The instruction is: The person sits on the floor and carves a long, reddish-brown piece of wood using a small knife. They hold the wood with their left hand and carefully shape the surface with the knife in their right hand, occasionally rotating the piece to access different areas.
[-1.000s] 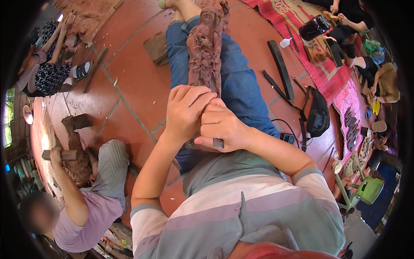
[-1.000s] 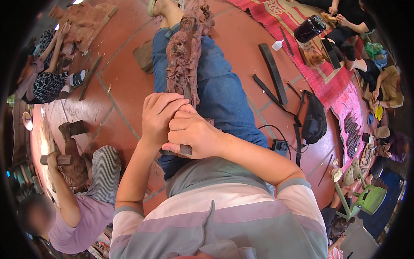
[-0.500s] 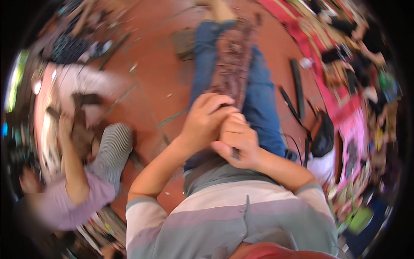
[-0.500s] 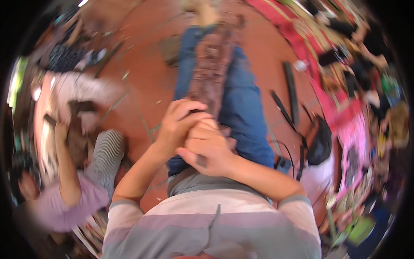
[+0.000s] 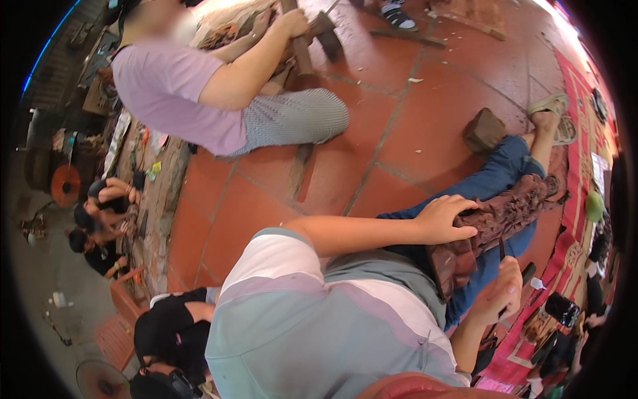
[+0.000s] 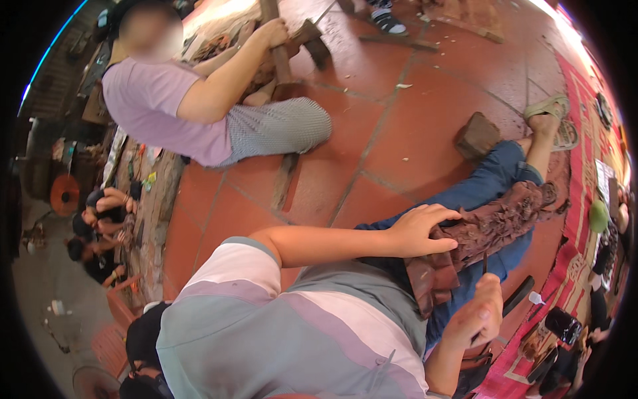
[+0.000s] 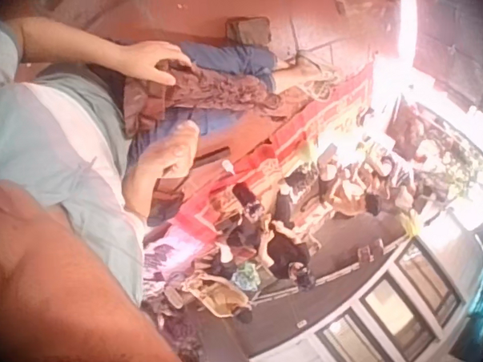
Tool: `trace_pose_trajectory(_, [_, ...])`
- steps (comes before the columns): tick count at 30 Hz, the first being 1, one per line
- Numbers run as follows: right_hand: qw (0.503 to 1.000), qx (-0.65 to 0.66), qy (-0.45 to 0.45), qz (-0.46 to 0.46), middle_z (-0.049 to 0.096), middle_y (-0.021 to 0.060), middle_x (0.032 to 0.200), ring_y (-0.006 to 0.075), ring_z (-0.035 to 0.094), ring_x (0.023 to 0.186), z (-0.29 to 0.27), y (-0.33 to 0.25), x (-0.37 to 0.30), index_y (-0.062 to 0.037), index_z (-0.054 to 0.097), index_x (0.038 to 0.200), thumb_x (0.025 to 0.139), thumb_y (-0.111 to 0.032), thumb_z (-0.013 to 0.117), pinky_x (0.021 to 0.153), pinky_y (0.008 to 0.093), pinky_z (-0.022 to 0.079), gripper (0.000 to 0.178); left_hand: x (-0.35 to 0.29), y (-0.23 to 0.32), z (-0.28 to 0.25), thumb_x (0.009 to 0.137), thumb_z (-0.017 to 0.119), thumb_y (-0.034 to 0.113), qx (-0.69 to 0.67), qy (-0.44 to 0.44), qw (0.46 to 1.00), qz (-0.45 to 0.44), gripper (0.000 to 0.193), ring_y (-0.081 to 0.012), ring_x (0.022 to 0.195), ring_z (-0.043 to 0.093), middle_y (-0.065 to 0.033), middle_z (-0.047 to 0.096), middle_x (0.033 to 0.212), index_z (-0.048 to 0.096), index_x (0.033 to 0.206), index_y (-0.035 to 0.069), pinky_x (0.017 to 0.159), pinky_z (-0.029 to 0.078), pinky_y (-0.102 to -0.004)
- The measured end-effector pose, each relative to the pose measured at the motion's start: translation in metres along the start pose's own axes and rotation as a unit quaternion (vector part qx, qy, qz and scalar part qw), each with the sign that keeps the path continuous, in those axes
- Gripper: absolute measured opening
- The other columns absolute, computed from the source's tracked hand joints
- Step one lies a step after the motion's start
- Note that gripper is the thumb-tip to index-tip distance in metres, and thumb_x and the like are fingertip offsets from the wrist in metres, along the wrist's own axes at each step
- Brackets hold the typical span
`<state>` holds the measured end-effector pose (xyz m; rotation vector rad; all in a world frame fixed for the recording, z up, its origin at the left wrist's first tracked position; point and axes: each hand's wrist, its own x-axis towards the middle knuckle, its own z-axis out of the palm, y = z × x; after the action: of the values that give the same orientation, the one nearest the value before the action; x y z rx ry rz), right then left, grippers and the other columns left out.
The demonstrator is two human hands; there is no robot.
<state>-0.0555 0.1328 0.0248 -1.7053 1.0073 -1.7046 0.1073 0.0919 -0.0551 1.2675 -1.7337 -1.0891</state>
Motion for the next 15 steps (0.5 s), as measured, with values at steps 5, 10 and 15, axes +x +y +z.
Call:
trace_pose_trajectory(5, [0.952,0.256,0.066,0.151,0.025,-0.0008,0.058,0.0118,0.027,0.054,-0.04,-0.004,0.005,-0.0091,0.03,0.06,0.095,-0.019,0.041,0.056,0.0282,0.028,0.038,-0.002,-0.008,0.0,0.081,0.065,0.031,-0.072,0.017,0.997,-0.021,0.043,-0.0225,0.088,0.059,-0.0124,0.058,0.105,0.056,0.114,0.006,0.075,0.049,-0.0327])
trace_pose_trajectory(10, [0.933,0.109,0.217,0.264,0.025,-0.0035,0.055,0.0057,0.02,0.042,-0.07,0.01,0.022,-0.0096,0.041,0.065,0.096,-0.022,0.05,0.042,0.0214,0.018,0.034,0.001,-0.019,0.017,0.084,0.056,0.035,0.012,0.025,0.999,0.044,0.031,-0.0309,0.09,0.053,-0.0099,0.061,0.095,0.063,0.1,0.009,0.082,0.042,-0.0408])
trace_pose_trajectory(15, [0.908,0.285,0.119,0.284,0.022,-0.0048,0.054,0.0052,0.017,0.04,-0.105,0.026,0.063,-0.0124,0.035,0.065,0.095,-0.025,0.049,0.037,0.0215,0.015,0.035,-0.004,-0.025,0.017,0.086,0.054,0.037,-0.017,0.007,0.999,0.05,0.034,-0.0288,0.095,0.053,-0.0084,0.061,0.101,0.064,0.102,0.009,0.085,0.041,-0.0394])
